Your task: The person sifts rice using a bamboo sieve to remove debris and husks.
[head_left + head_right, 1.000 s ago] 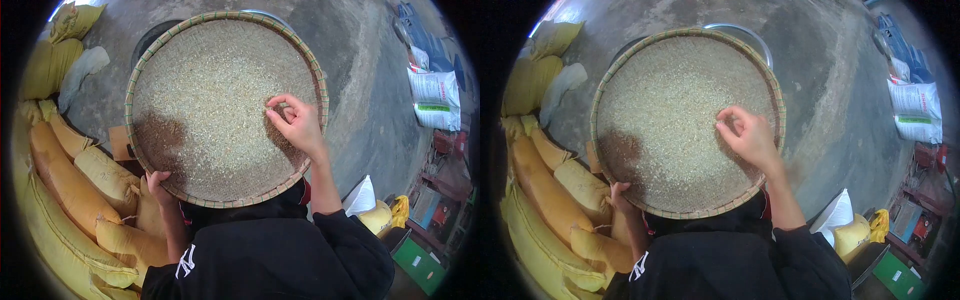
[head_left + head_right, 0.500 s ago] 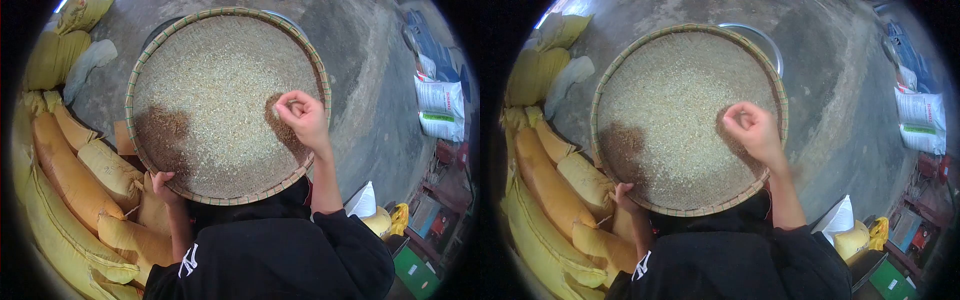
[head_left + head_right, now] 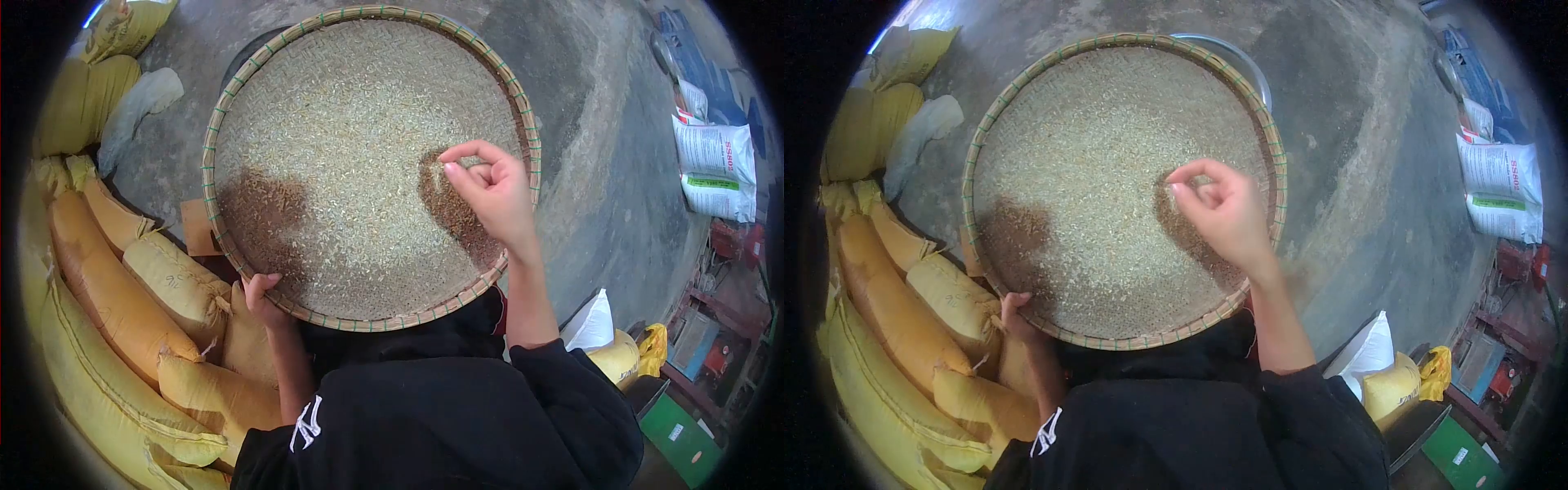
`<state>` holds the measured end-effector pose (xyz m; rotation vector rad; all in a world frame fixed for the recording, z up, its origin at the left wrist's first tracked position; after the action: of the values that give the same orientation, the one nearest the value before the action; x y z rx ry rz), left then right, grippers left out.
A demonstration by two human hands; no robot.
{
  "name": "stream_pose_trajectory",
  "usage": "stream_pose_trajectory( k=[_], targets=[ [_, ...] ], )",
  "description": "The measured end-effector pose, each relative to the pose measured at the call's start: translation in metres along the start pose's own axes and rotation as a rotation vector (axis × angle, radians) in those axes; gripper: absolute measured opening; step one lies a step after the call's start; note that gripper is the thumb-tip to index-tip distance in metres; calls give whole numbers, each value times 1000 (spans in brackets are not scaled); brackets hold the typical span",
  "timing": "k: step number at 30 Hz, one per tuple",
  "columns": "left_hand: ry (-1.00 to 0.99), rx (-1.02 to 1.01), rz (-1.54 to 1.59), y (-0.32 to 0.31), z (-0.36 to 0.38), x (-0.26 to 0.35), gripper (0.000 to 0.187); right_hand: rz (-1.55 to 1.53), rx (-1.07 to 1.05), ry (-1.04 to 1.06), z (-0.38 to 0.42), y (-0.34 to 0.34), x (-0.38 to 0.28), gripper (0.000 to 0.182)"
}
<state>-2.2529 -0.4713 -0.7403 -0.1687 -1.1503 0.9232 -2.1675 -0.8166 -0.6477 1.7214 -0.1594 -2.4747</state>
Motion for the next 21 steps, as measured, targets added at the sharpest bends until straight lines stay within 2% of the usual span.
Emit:
stream_pose_trajectory(
  k=[1,2,4,8,11,13,15,17,18,20,21],
  targets=[
    [17,-13,-36,7,-2,-3,54,294,52,81,-1,2,-11,14],
    [17,-16,-37,-1,0,-2,54,589,105,160,-1,1,-23,12],
    [4,-56,35,-26,4,2,55,637,102,204,-1,-7,-33,11],
    [38,-42,-58,-9,3,0,56,772,126,333,-3,-20,-41,12],
    [36,-86,3,-2,1,-4,54,785,188,388,-3,-23,-40,10],
    [3,9,-22,32,-5,-7,50,754,181,333,-3,-19,-38,10],
    [10,-46,-25,23,-5,-6,49,725,177,281,-3,-14,-32,10],
    [15,-98,-27,9,-4,-3,47,156,120,75,-5,0,-2,11],
    [19,-72,-16,3,-2,-2,47,157,122,76,-3,6,-3,11],
    [25,-48,-3,2,-1,-3,47,-546,32,-83,3,10,12,12],
    [5,-25,-34,5,-1,-1,47,-763,-39,-76,5,11,15,13]
  ],
)
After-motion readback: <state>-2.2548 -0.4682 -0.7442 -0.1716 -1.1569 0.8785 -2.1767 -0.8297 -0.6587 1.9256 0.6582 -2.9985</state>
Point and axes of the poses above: each hand's wrist, its own z-axis away from the middle knuckle, its own y-axis out of the back of the hand, x = y × z, the point moved 10 cm from there along -z, towards the middle knuckle, and after that the axes turned 11 degrees about z, right-handed, at the moved point
